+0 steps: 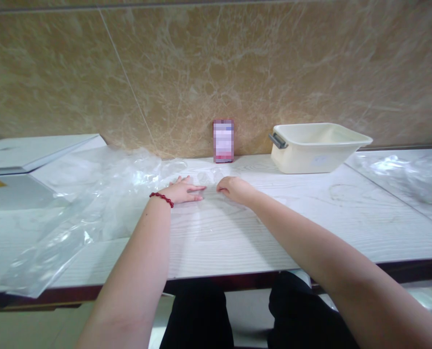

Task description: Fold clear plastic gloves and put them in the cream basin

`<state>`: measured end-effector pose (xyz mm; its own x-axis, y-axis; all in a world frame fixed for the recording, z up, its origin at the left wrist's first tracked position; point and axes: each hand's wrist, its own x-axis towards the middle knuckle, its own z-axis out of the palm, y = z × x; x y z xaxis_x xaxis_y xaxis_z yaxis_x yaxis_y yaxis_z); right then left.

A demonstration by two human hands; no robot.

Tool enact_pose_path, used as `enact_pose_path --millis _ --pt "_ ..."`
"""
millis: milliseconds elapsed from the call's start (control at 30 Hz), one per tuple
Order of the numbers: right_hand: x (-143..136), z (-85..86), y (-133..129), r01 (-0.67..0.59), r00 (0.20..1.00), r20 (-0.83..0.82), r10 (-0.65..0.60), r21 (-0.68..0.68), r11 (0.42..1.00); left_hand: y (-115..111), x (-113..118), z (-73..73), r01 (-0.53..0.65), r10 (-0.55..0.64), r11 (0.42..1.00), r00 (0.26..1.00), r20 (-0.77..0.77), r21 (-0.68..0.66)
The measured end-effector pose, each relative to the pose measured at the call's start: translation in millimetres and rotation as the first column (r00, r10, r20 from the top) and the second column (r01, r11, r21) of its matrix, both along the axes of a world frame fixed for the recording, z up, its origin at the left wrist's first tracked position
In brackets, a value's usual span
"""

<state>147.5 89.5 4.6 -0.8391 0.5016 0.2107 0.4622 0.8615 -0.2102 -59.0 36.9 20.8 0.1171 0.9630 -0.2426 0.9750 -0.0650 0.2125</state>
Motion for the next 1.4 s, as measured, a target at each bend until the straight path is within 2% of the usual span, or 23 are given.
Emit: enact_pose_path --millis 300,467,700,867,1000,1233,1400 --pt "2 1.1 -1 0.029 0.999 0.041 -0.028 -0.011 1.000 -2 2 3.4 0.012 -0.013 0.999 1.000 0.015 0.045" --pt "3 2.1 -1 0.038 0.998 0.051 -0.037 -0.005 0.999 -1 0 1.1 0.045 -0.045 0.999 0.999 0.017 0.013" --pt "10 5.0 3 0.224 0.974 0.000 -0.224 0.063 0.973 0 1 0.6 0.014 -0.014 1.000 1.000 0.002 0.003" --pt "8 3.3 0 0.120 0.993 -0.005 -0.120 0.094 0.988 1 6 0.5 0.016 -0.016 1.000 1.000 -0.020 0.017" --pt "7 0.6 0 0.086 0.995 0.052 -0.089 0.073 0.994 2 5 -2.7 0.017 -0.018 1.000 0.999 -0.030 -0.021" --pt "23 5.4 15 0.065 0.978 0.201 -0.047 -0.083 0.994 0 -1 -4.0 0.022 -0.025 0.998 0.998 -0.051 -0.061" --pt "27 5.7 19 0.061 0.980 0.195 -0.037 -0.118 0.991 0 -4 -1.3 0.053 -0.060 0.995 0.994 -0.088 -0.087"
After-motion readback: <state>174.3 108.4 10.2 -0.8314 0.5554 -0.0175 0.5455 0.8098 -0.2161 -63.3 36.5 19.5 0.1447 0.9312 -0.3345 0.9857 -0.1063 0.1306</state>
